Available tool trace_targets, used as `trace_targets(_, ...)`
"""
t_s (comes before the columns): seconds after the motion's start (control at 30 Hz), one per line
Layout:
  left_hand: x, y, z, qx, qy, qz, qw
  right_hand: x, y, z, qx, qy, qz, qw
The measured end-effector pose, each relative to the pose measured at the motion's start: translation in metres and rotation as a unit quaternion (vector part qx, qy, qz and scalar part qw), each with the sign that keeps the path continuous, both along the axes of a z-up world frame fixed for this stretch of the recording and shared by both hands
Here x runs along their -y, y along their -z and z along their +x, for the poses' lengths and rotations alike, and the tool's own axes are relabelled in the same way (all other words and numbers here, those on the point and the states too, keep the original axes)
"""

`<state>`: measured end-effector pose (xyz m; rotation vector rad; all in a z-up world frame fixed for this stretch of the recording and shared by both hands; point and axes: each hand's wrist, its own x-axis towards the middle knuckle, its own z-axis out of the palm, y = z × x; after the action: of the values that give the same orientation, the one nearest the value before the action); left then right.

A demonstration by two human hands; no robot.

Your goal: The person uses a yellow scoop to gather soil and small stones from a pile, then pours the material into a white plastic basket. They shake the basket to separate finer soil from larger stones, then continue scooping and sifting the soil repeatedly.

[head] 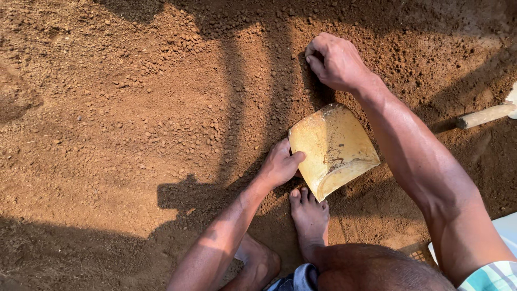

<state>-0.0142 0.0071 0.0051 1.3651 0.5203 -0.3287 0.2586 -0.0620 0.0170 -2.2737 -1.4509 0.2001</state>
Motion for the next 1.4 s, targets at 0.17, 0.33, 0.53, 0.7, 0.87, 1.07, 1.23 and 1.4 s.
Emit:
trace_targets(0.17, 0.001, 0.0, 0.002, -0.02, -0.018, -0.008, 1.0, 0.017, -0.021, -0.007, -0.146, 0.034, -0.067, 0.986)
trace_targets(0.33, -0.002, 0.002, 0.003, -0.037, -0.001, 0.006, 0.999, 0.062, -0.062, -0.037, -0.257, -0.073, -0.095, 0.959)
trace_targets(0.53, -0.001, 0.005, 0.005, -0.016, 0.02, 0.059, 0.998, 0.087, -0.075, -0.064, -0.199, -0.108, -0.372, 0.9)
trace_targets(0.7, 0.002, 0.011, 0.003, 0.011, 0.034, 0.095, 0.995, 0.079, -0.071, -0.063, -0.155, -0.14, -0.188, 0.96)
trace_targets(0.87, 0.009, 0.019, 0.0, 0.056, 0.021, 0.09, 0.994, 0.038, -0.059, -0.077, -0.169, -0.032, -0.035, 0.984)
trace_targets(1.07, 0.015, 0.022, -0.008, 0.054, 0.032, 0.114, 0.992, -0.019, -0.04, -0.103, -0.181, 0.024, 0.064, 0.981)
trace_targets(1.23, 0.015, 0.018, -0.012, 0.04, 0.033, 0.1, 0.994, -0.035, -0.031, -0.107, -0.147, 0.034, 0.044, 0.988)
trace_targets(1.4, 0.01, 0.014, -0.013, 0.023, 0.033, 0.109, 0.993, -0.041, -0.021, -0.108, -0.13, 0.033, 0.052, 0.99)
